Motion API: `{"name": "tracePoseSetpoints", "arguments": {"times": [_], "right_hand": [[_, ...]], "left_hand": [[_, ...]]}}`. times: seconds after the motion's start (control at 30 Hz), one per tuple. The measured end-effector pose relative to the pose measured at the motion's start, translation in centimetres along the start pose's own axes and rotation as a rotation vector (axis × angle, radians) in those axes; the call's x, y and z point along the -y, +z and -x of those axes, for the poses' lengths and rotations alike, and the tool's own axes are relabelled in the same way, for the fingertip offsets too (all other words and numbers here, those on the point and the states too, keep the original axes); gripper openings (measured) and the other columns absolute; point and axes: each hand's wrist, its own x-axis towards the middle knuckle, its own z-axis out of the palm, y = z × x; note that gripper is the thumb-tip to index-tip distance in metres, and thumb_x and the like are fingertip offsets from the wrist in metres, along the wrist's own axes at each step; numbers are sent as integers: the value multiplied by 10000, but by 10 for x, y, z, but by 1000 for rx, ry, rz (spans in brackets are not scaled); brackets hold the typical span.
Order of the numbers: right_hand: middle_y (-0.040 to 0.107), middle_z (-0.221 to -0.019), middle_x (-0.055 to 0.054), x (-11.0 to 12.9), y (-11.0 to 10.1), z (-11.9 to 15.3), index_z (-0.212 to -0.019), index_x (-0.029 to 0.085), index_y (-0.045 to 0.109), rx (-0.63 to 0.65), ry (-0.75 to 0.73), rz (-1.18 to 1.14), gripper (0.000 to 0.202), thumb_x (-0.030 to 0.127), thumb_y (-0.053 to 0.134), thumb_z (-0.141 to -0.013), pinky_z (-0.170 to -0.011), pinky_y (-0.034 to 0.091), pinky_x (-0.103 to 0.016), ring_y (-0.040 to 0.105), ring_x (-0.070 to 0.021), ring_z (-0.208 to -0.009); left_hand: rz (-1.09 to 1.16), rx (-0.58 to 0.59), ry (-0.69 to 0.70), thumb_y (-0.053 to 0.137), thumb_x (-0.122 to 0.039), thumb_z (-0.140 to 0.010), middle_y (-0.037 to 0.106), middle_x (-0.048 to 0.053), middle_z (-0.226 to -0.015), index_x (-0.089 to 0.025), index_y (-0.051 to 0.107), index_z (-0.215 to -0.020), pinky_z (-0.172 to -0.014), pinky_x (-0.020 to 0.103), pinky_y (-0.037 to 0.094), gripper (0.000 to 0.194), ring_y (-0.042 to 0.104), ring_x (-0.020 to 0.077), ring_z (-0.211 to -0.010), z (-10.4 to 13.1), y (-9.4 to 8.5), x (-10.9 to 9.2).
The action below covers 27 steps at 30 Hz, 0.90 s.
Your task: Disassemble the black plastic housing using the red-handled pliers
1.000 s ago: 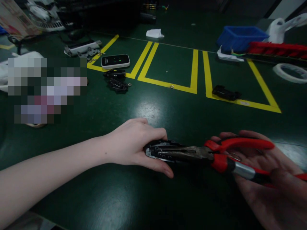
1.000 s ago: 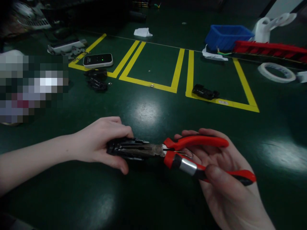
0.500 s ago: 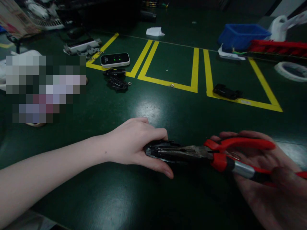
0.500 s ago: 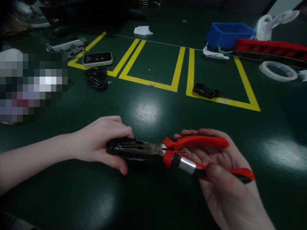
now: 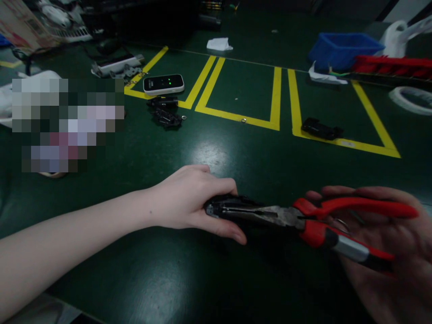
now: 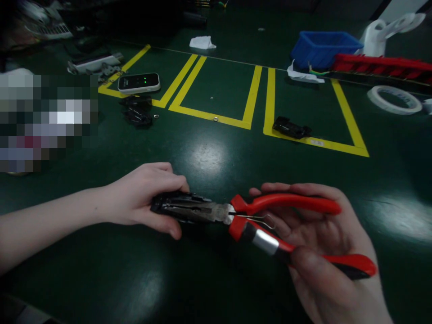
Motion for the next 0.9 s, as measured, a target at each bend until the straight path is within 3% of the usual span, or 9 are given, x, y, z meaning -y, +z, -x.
{"name": "tracePoseSetpoints", "arguments": {"times": [0.13, 0.27, 0.53, 0.9], "right_hand": [[723, -1120, -13, -2, 1, 3, -1078, 354, 699, -3, -10, 4, 432, 493, 839, -694, -837, 622, -308, 721, -249, -1019], [722, -1108, -17, 3, 11, 2, -1042, 358, 705, -34, -8, 16, 478, 492, 889, -623, -858, 627, -353, 716, -265, -1027], [749, -1098, -65, 12, 13, -11, -969, 340, 739, -7, 90, -12, 473, 551, 895, -576, -828, 639, -408, 718, -324, -1029], [744, -1101, -50, 6, 12, -5, -1031, 336, 729, -30, 72, -4, 484, 518, 886, -611, -821, 641, -367, 726, -290, -1012]], "left_hand": [[-73, 9, 23, 561, -709, -887, 629, -51, -678, -176, 604, -837, -699, 274, 342, 538, 572, 118, -590, 0, 2, 0], [-123, 13, 33, 625, -672, -869, 629, -53, -687, -176, 598, -846, -681, 273, 337, 498, 570, 120, -590, -1, 2, 1], [-71, 18, 22, 593, -693, -878, 648, -54, -712, -188, 598, -880, -705, 265, 359, 505, 572, 115, -607, -1, 0, 0], [-30, 27, -6, 740, -630, -798, 650, -70, -725, -187, 603, -890, -722, 259, 349, 473, 600, 115, -632, 0, 1, 1]]}}
